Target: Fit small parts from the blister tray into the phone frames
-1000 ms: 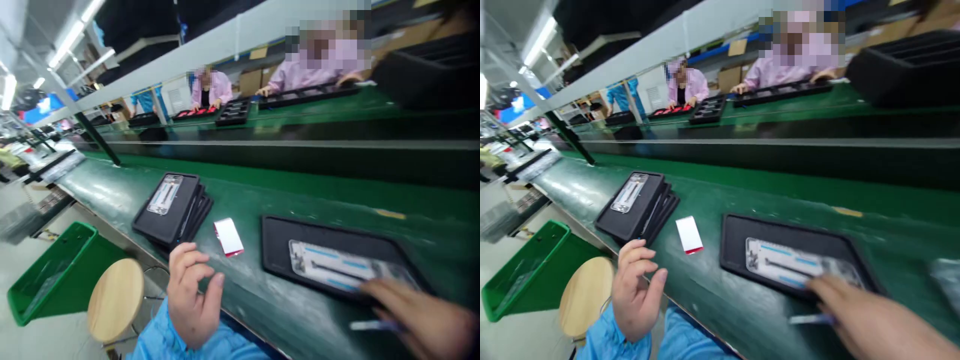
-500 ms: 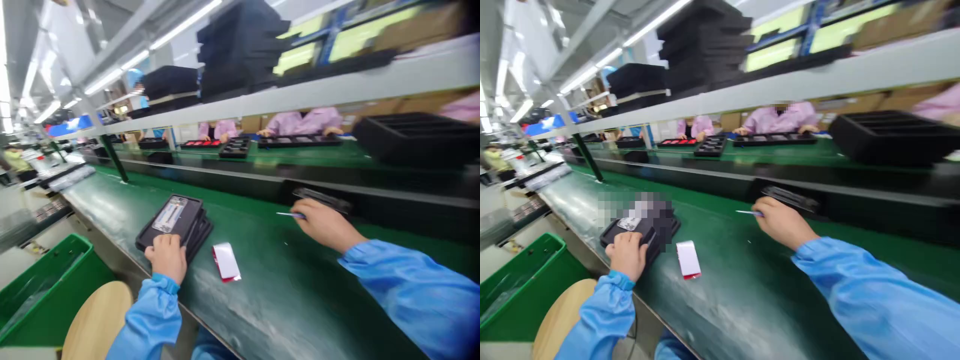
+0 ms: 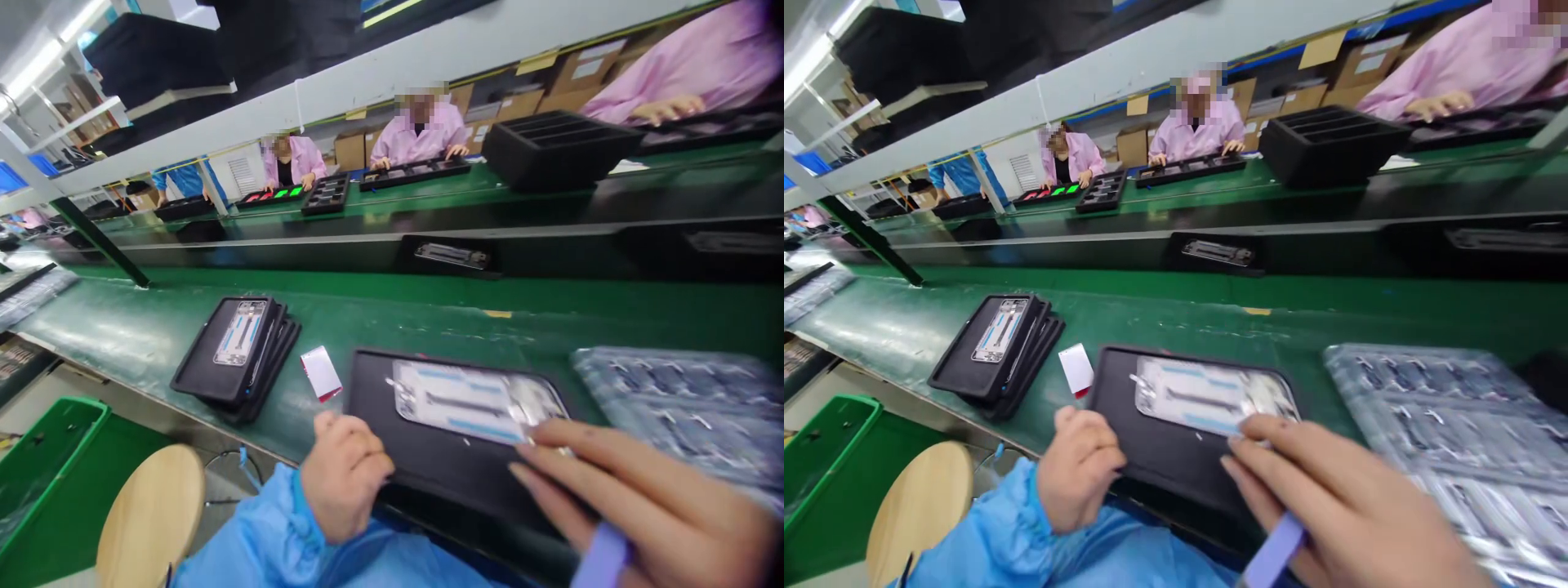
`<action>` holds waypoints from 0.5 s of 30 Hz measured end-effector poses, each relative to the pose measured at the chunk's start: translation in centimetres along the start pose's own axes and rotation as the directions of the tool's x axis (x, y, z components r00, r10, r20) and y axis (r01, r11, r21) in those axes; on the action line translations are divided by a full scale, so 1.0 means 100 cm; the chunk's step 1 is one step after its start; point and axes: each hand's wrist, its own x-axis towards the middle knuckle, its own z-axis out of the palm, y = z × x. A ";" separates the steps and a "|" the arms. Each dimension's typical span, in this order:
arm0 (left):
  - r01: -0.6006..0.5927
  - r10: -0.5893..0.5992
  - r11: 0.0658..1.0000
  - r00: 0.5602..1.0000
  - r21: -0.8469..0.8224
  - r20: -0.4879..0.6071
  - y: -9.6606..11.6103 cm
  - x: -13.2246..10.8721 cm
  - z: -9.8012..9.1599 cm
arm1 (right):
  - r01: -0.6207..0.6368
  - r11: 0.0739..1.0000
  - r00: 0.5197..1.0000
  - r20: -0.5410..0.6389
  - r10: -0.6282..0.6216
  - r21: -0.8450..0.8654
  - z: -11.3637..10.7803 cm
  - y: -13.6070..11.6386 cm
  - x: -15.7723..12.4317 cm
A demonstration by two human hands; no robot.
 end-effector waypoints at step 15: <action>0.722 -0.773 0.621 0.628 -0.305 -0.089 -0.166 0.018 0.032 | -0.029 0.972 0.824 0.557 -0.109 0.233 0.051 0.026 -0.060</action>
